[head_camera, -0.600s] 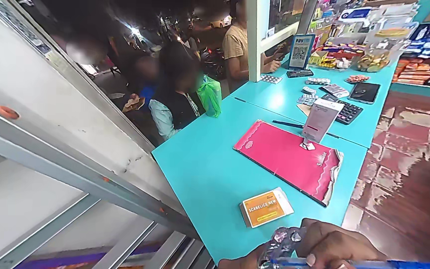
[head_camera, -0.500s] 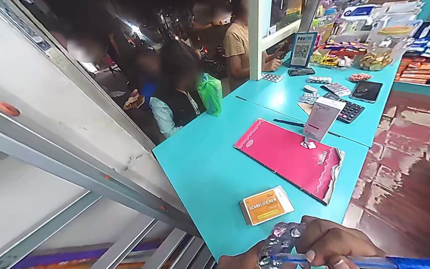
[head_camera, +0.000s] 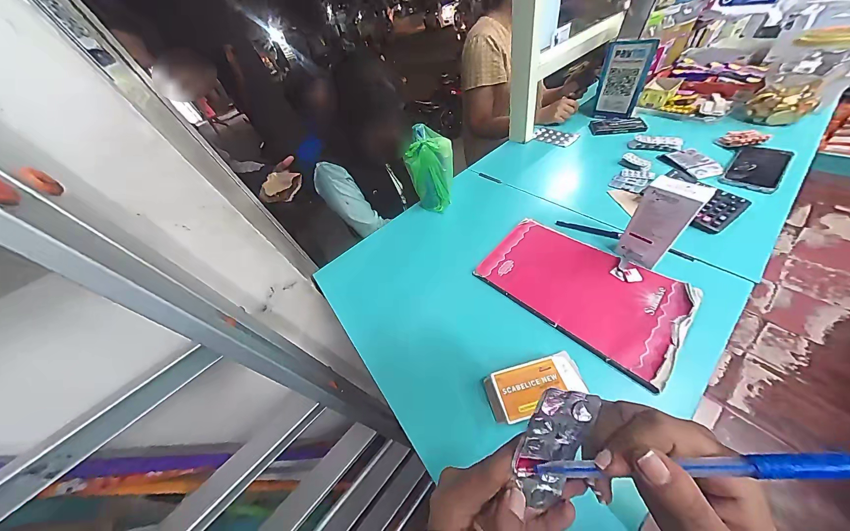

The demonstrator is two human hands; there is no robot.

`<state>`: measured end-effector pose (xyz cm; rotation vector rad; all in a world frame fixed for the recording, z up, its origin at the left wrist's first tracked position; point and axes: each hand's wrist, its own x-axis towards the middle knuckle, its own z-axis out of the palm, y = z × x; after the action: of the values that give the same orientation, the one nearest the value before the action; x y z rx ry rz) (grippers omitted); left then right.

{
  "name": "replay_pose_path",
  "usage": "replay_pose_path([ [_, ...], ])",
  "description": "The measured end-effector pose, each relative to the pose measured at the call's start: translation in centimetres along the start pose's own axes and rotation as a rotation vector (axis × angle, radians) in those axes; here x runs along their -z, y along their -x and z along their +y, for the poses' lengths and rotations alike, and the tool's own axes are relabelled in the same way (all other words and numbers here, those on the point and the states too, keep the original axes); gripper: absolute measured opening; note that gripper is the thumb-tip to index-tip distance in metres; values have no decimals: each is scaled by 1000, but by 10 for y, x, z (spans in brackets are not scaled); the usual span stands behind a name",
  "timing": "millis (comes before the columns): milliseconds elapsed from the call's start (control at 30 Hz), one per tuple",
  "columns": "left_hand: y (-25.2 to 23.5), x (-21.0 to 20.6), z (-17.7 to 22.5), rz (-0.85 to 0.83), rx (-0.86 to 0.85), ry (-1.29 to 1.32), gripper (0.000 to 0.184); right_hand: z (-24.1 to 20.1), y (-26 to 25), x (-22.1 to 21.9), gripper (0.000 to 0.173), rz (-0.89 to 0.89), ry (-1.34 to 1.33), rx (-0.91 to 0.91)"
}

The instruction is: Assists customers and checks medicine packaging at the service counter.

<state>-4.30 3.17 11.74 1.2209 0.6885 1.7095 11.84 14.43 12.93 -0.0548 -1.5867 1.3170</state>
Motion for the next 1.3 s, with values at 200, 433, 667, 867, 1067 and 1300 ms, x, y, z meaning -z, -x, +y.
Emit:
replay_pose_path([
  [200,2,1,2,81,51,-2,36,0,4,-2,19,-201,278,289],
  [433,1,2,1,44,48,125,37,-4,3,3,23,-105,375,290],
  [667,2,1,-1,99,53,95,36,0,2,4,20,-163,364,286],
  [867,2,1,-1,100,52,92,36,1,3,3,17,-172,373,314],
  [1067,-1,-1,1,130,72,107,36,-1,5,3,19,-289,560,444],
  [1300,-2,-8,-1,148,39,4,36,-5,-9,16,28,-22,436,312],
])
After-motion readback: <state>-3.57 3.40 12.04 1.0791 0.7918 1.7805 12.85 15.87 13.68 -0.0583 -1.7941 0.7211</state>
